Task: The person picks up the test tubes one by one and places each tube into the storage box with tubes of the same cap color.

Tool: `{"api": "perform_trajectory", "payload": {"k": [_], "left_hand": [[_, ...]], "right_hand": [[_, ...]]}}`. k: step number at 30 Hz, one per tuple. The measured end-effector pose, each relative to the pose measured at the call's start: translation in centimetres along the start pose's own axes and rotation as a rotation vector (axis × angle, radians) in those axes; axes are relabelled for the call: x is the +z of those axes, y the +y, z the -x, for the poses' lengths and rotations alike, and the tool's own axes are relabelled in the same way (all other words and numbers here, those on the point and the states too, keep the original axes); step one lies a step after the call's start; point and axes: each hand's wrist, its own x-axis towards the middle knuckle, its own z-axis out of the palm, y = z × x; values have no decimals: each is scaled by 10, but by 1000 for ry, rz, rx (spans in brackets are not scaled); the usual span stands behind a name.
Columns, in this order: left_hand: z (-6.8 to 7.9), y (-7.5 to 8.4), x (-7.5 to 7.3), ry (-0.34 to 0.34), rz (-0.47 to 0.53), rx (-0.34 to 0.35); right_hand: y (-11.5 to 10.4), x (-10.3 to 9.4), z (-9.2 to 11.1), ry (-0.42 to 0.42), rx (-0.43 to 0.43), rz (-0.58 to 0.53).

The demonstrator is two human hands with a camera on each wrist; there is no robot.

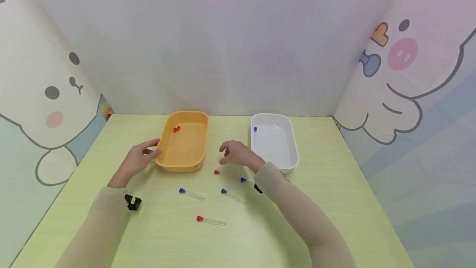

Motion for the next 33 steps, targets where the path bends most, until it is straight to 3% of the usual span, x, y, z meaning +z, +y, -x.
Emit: {"api": "perform_trajectory", "payload": {"k": [19, 33], "left_hand": [[-5, -6, 1, -3, -5, -28], [-3, -4, 1, -2, -12, -14]], "right_hand": [[-4, 21, 0, -57, 2, 49], [-4, 34, -2, -117, 99, 112]]}}
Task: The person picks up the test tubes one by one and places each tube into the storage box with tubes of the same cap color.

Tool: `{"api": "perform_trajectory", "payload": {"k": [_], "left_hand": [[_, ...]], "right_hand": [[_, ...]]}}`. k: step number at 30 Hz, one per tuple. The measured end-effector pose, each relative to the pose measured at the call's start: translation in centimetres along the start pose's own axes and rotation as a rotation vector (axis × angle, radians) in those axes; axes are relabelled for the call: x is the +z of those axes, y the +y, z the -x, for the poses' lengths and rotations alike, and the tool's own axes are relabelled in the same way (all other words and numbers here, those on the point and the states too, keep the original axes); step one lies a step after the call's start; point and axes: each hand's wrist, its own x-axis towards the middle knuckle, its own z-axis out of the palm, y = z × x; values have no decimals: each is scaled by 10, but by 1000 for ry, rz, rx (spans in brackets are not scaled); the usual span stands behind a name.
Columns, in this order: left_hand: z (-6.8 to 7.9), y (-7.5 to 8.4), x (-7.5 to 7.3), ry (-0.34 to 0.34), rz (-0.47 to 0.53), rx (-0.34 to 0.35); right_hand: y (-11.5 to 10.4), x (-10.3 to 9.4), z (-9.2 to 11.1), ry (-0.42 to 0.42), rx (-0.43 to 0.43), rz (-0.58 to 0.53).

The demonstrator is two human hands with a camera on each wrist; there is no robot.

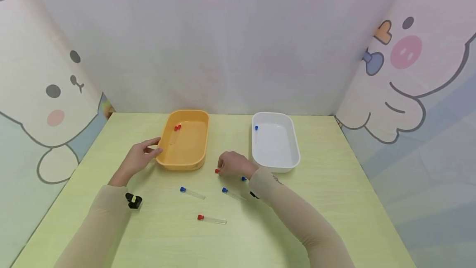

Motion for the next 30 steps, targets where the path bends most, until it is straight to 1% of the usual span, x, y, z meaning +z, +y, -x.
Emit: {"api": "perform_trajectory", "payload": {"k": [11, 18, 23, 30], "left_hand": [[0, 1, -1, -5, 0, -22], [0, 0, 0, -6, 9, -27], [-1, -1, 1, 0, 11, -15], [0, -1, 0, -4, 11, -12]], "right_hand": [[3, 8, 0, 14, 4, 79], [2, 5, 1, 41, -35, 119], [2, 1, 3, 79, -68, 121], [1, -5, 4, 116, -84, 78]]}}
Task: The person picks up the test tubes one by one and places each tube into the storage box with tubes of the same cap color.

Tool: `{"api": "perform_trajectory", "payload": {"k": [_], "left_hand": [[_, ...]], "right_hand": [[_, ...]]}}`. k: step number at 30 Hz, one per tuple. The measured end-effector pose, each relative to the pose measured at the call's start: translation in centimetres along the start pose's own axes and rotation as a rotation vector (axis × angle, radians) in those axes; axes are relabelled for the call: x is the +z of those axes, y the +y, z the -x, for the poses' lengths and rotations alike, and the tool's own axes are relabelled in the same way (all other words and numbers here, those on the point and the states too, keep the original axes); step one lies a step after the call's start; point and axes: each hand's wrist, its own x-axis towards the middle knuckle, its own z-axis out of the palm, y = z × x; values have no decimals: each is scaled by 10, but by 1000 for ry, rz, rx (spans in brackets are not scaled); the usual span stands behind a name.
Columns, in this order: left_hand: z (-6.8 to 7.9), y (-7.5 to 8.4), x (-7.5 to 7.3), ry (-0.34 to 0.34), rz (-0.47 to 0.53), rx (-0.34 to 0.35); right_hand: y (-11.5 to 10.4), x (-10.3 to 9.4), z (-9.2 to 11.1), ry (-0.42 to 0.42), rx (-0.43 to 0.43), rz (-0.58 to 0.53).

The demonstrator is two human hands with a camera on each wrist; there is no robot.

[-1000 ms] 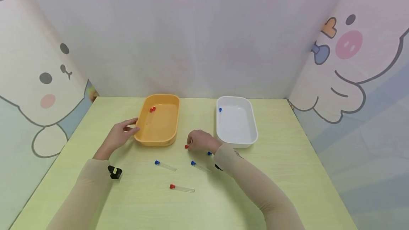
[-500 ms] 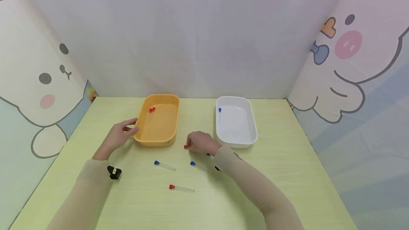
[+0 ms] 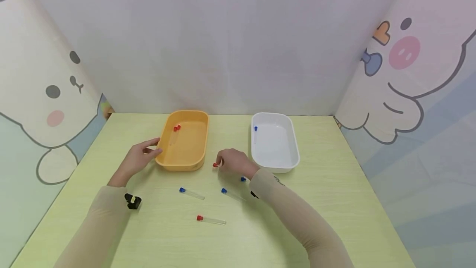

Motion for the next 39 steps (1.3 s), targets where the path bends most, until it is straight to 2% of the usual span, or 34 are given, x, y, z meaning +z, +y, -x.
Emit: {"api": "perform_trajectory", "payload": {"k": [11, 22, 39], "left_hand": [[3, 2, -1, 1, -4, 23], [0, 2, -1, -13, 4, -40], [1, 2, -1, -12, 17, -5]], "right_hand": [[-6, -14, -4, 65, -42, -59], [-20, -33, -9, 90, -50, -67], [-43, -56, -29, 146, -59, -112]]}}
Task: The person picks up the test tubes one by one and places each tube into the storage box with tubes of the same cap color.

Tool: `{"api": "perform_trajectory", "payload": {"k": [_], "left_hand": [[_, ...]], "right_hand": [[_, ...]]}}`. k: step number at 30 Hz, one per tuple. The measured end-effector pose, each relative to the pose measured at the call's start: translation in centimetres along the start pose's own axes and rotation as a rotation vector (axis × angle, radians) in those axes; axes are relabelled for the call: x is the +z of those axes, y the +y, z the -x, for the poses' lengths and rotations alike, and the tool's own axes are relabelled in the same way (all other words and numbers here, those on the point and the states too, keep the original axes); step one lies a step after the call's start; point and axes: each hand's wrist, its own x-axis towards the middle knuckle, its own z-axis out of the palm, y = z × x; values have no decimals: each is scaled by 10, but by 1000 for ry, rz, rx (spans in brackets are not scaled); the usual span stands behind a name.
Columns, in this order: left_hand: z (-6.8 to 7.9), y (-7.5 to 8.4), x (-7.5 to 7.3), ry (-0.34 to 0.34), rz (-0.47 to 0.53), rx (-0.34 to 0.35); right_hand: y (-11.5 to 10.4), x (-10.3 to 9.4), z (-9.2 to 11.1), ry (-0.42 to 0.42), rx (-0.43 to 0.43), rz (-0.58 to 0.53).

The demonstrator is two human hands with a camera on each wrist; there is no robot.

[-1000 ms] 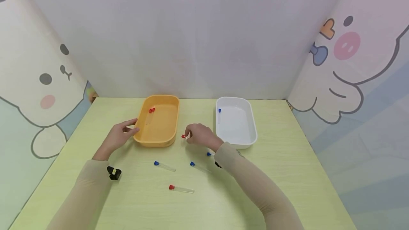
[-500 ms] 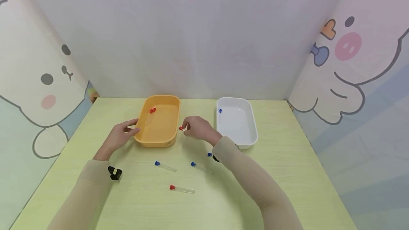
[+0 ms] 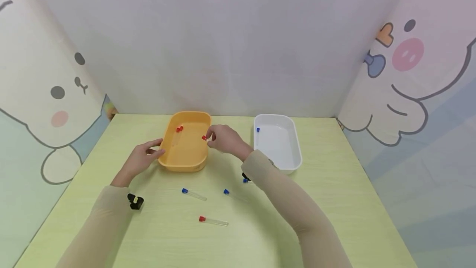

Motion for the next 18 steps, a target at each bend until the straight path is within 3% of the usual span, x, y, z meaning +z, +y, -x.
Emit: {"api": "perform_trajectory", "payload": {"k": [18], "left_hand": [[1, -3, 0, 10, 7, 11]], "right_hand": [[-31, -4, -31, 61, 6, -32]]}}
